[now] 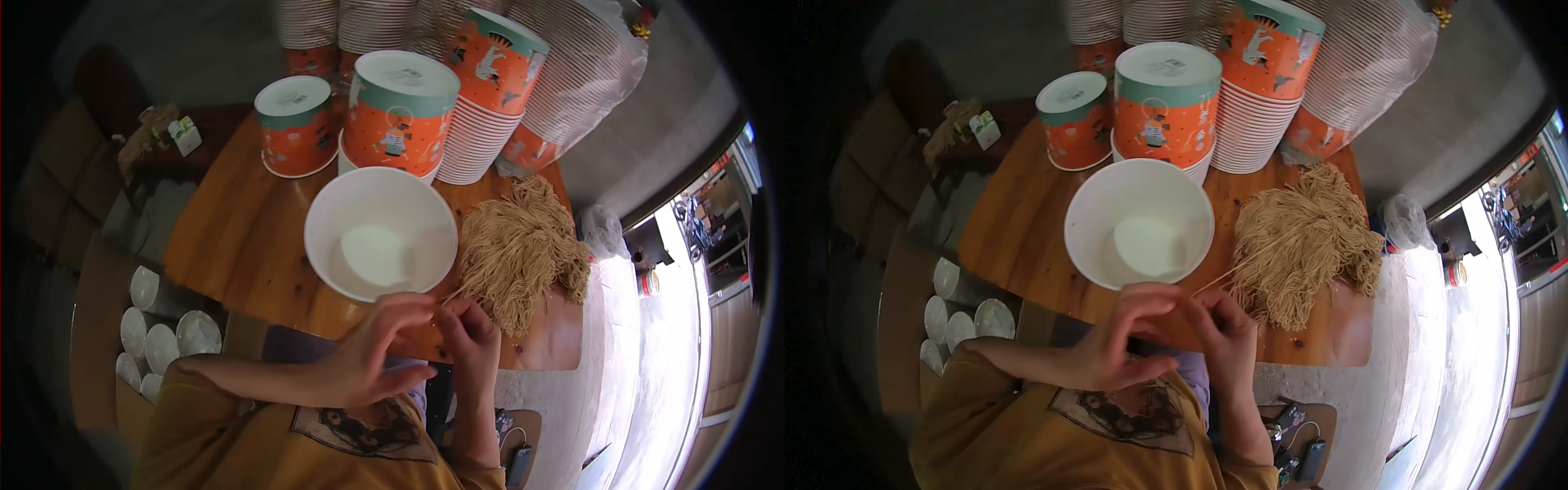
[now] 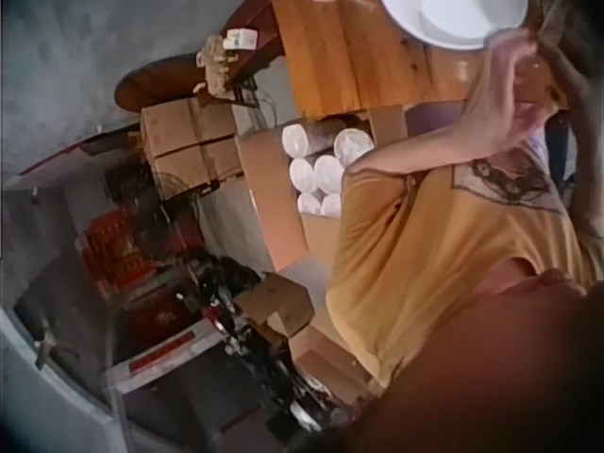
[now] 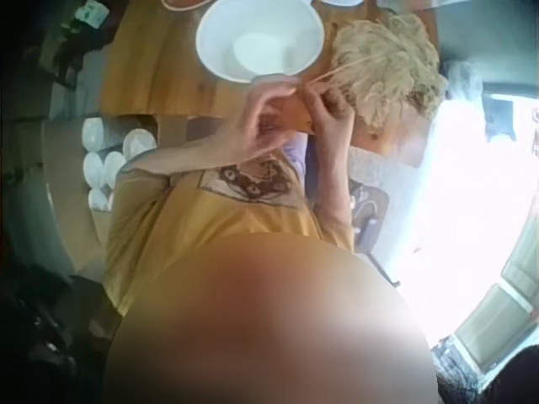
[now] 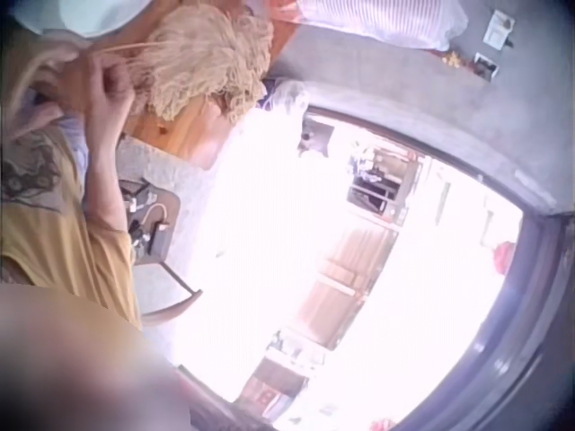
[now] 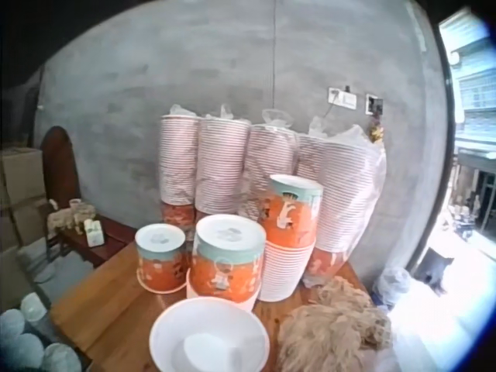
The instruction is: Threading and tying string handles onto large paper buckets for packaging.
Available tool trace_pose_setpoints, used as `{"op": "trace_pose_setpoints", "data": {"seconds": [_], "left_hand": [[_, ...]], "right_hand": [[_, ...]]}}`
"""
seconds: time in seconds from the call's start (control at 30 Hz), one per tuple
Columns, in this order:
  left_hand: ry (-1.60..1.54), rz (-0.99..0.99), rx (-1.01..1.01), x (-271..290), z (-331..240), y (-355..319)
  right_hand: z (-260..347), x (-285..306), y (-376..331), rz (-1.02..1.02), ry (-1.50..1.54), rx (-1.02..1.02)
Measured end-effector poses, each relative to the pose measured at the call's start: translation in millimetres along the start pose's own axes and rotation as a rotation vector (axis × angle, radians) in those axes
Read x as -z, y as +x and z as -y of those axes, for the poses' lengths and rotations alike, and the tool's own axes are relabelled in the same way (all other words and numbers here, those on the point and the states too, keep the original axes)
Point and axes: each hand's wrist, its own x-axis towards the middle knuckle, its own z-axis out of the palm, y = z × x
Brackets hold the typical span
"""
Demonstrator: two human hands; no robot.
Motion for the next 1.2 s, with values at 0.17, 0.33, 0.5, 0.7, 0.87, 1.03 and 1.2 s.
{"op": "trace_pose_setpoints", "data": {"seconds": [0.17, 0.33, 0.5, 0.7, 0.87, 1.03, 1.2], "left_hand": [[-0.387, -0.109, 0.178, -22.8, 5.5, 5.2], [-0.159, -0.02, 0.221, -2.8, 4.5, 5.8], [0.1, 0.12, 0.205, 16.1, -6.7, -0.5], [0.292, 0.216, -0.118, 14.7, -8.8, 13.4], [0.279, 0.226, -0.216, 13.1, -8.7, 45.1], [0.434, 0.083, -0.092, 12.3, -1.3, 84.5], [0.401, 0.308, 0.262, 14.6, 14.3, 103.4]], "right_hand": [[5.2, -2.3, -13.0, -0.045, 0.031, 0.006], [-0.7, 3.6, -13.7, -0.068, 0.021, 0.143], [-3.9, 19.7, -10.0, -0.149, -0.424, 0.294], [6.9, 8.7, -18.8, 0.09, -0.52, 0.736], [10.0, 16.2, -21.2, 0.091, -0.605, 0.568], [5.2, 23.2, -6.5, -0.131, -0.336, 0.441], [-11.8, 23.5, 17.9, -0.269, -0.245, 0.457]]}}
